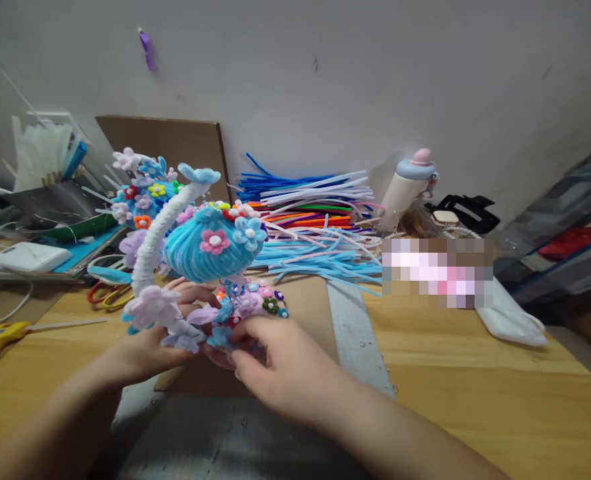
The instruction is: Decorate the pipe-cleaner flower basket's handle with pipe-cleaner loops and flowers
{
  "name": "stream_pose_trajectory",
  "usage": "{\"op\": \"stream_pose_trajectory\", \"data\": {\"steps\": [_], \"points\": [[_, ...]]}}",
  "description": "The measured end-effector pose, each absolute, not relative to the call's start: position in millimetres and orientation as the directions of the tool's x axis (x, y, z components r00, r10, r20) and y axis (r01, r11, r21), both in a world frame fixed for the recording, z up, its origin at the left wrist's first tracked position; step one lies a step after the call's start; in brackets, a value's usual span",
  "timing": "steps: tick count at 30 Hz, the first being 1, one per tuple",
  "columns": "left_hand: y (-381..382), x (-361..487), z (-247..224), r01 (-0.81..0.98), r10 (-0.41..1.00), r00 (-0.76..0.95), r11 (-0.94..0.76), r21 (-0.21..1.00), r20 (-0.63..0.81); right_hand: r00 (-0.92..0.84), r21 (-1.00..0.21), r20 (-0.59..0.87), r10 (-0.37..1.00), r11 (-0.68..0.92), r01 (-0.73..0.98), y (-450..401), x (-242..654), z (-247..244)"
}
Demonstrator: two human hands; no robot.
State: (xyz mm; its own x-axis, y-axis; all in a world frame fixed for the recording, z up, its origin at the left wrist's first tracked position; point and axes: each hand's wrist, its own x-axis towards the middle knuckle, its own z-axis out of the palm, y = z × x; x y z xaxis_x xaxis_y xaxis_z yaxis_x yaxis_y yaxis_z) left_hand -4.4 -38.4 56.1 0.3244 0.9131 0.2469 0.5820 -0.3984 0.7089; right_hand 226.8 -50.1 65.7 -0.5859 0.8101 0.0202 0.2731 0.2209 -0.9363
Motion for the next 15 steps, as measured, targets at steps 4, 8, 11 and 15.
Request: {"op": "stream_pose_trajectory", "data": {"steps": [4, 8, 11, 15], "points": [[-39.7, -11.4, 47.7, 0.597, 0.897, 0.348, -0.436, 0.673, 0.273, -0.548, -0.961, 0.094, 0.831, 0.22, 0.169, -49.0, 219.7, 56.6], [-40.4, -14.8, 43.8, 0.584, 0.912, 0.312, -0.406, 0.704, 0.267, -0.497, -0.894, 0.173, 0.851, 0.347, 0.284, -48.1, 218.6, 48.1], [-41.3, -12.8, 47.0, 0.561, 0.928, 0.276, -0.367, 0.742, 0.25, -0.536, -0.837, 0.208, 0.818, 0.433, 0.336, -52.1, 220.0, 49.7], [-43.4, -8.4, 51.6, 0.558, 0.956, 0.22, -0.286, 0.779, 0.194, -0.608, -0.712, 0.237, 0.758, 0.561, 0.422, -58.7, 219.5, 57.0]]}}
